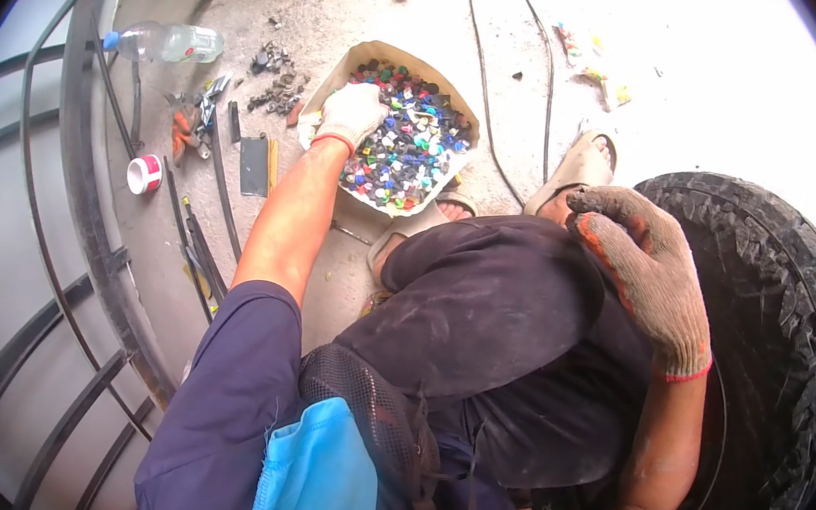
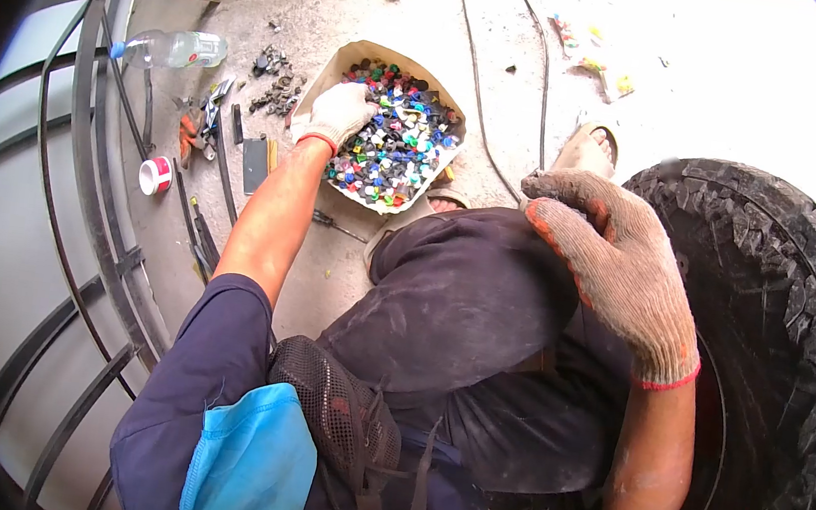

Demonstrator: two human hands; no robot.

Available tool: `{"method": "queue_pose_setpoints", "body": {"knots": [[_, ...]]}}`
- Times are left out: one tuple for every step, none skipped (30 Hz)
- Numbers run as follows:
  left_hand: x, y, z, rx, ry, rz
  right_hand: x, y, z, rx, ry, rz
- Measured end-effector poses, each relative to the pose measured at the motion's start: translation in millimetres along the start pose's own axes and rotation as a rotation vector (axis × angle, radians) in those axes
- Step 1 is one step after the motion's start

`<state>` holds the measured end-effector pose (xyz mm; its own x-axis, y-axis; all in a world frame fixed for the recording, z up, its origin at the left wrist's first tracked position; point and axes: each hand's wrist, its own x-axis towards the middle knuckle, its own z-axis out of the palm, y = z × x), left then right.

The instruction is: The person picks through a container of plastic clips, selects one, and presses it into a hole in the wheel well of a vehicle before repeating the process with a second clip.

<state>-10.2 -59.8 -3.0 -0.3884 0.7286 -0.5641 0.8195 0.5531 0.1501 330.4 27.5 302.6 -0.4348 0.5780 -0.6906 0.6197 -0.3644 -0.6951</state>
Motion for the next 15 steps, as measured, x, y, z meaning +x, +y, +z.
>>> {"method": "queue_pose_setpoints", "body": {"knots": [[-1.8,1.1,-0.7,-0.005,-0.004,0.000,0.0,1.0,0.6,-0.001,-0.001,0.000],[-1.8,3.2,1.1,-0.005,-0.003,-0.003,0.5,3.0,1.5,0.008,-0.007,-0.011],[-0.5,6.3,5.1,0.024,0.010,0.000,0.8,3.7,2.0,0.017,-0.013,-0.023],[0.8,8.5,8.1,0.052,0.023,0.004,1.2,2.2,1.7,0.016,-0.012,-0.025],[-1.2,5.0,9.6,0.051,0.025,0.008,1.2,0.4,0.3,-0.020,-0.010,-0.017],[-7.0,-2.3,11.7,-0.301,0.022,0.055,0.2,-0.3,-1.6,-0.054,-0.003,-0.005],[-21.2,2.1,2.4,-0.651,0.014,0.102,-0.4,0.6,-2.9,-0.049,0.007,-0.002],[-33.4,6.5,-9.5,-0.897,-0.149,-0.135,0.0,2.3,-3.2,-0.004,0.005,-0.019],[-31.4,1.1,-4.0,-0.889,-0.152,-0.133,0.5,4.1,-2.6,0.042,-0.003,-0.035],[-30.5,-11.5,7.1,-1.222,-0.290,-0.204,0.9,5.6,-2.3,0.048,-0.007,-0.033],[-30.1,-24.3,18.7,-1.557,-0.426,-0.279,1.5,6.5,-2.7,0.047,-0.005,-0.033],[-36.3,-29.1,22.0,-1.749,-0.479,-0.180,2.0,7.0,-3.0,0.044,-0.003,-0.034],[-41.7,-30.8,26.8,-1.883,-0.467,-0.180,2.3,7.3,-2.9,0.041,-0.009,-0.034],[-45.2,-32.4,30.3,-1.926,-0.440,-0.203,2.3,7.5,-2.6,0.026,-0.016,-0.036],[-48.2,-32.3,30.6,-1.969,-0.413,-0.225,2.2,7.7,-2.2,0.011,-0.022,-0.040]]}}
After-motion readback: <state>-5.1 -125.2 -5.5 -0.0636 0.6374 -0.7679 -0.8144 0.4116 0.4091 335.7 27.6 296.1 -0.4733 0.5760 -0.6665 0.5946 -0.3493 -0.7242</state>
